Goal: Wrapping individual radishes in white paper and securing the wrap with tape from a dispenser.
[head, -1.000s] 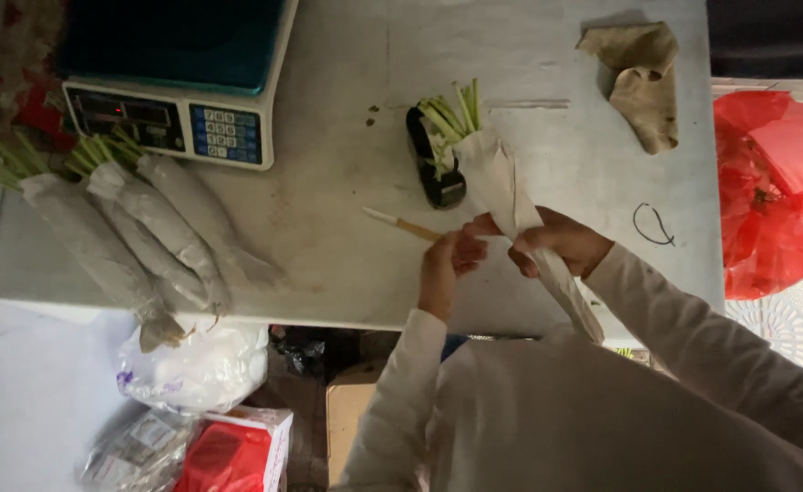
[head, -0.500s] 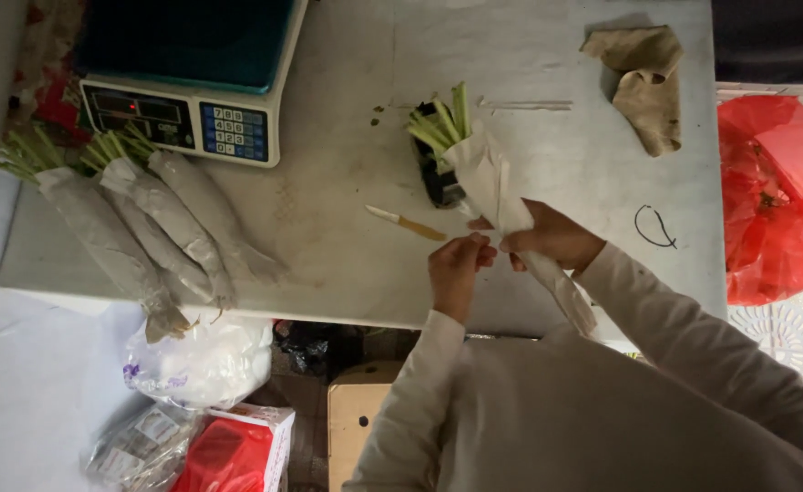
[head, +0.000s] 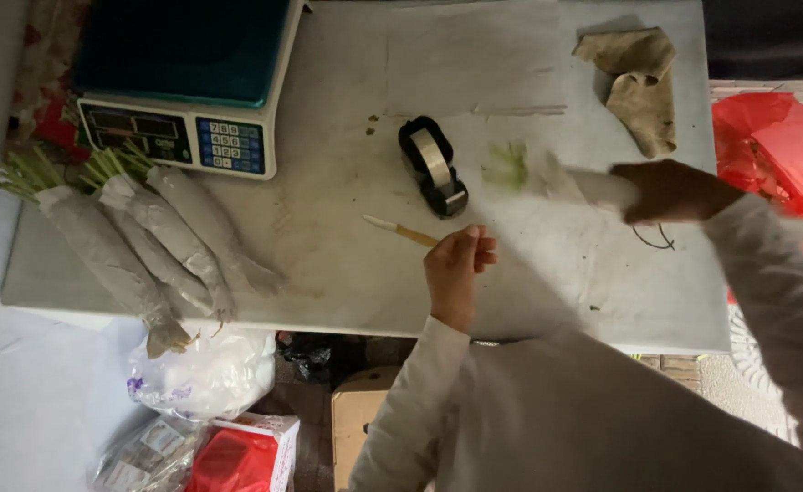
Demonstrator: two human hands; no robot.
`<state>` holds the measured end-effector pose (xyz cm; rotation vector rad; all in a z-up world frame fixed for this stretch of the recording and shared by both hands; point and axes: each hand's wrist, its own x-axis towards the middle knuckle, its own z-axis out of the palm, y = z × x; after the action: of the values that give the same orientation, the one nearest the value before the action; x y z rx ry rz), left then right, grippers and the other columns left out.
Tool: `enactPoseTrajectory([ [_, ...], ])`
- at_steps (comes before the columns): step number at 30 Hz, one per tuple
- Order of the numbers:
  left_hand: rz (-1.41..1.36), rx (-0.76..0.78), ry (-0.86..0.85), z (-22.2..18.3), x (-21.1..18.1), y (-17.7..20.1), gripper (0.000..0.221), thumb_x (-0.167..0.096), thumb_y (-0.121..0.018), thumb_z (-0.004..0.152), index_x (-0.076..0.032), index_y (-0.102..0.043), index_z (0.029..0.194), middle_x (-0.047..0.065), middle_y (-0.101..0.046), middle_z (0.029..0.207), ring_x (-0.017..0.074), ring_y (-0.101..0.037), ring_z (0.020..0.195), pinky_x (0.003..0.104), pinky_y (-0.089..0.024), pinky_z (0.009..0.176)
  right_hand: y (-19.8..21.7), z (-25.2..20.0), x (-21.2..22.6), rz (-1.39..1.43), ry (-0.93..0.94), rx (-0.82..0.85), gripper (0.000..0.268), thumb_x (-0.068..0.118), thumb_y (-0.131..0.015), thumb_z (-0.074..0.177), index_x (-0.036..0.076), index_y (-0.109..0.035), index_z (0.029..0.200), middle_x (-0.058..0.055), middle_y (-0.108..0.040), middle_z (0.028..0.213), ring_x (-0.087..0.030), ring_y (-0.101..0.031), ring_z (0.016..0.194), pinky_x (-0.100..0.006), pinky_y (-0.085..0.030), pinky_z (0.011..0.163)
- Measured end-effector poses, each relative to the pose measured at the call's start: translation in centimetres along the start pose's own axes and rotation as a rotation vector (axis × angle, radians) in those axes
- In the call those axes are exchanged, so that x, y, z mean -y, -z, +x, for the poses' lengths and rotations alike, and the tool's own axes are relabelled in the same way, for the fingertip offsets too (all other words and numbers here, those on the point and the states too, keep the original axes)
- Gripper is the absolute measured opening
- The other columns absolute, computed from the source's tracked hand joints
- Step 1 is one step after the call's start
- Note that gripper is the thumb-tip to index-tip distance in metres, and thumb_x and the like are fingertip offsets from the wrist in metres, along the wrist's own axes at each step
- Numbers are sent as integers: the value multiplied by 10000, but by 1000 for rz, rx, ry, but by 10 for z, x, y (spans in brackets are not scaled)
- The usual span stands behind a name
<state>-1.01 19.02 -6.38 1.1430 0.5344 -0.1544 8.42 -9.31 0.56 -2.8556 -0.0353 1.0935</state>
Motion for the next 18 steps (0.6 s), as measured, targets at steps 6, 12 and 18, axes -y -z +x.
enactPoseTrajectory([
  [6, -58, 2, 88, -7, -21, -14, 298, -227, -676, 926, 20, -782, 1055, 92, -734, 755, 139, -619, 595, 261, -473, 579, -29, 31, -19, -264, 144, 181, 645, 259, -693, 683, 348, -580, 1312, 5, -765, 1200, -227, -698, 1129, -385, -545, 912],
  [12, -38, 31, 57, -6, -13, -8, 244, -232, -670, 954, -17, -746, 1042, 137, -753, 797, 184, -687, 591, 239, -478, 537, -36, 62, 23, 5, 467, 197, 730, 100, -729, 633, 130, -649, 1357, -266, -735, 1152, -400, -782, 854, -449, -667, 633],
  [18, -18, 19, 69, -7, -3, -3, 246, -233, -664, 959, -14, -756, 1024, 130, -751, 786, 178, -707, 601, 229, -493, 524, -19, 103, 62, -8, 517, 291, 780, 73, -715, 655, 121, -602, 1426, -284, -674, 1262, -271, -766, 664, -338, -652, 494],
])
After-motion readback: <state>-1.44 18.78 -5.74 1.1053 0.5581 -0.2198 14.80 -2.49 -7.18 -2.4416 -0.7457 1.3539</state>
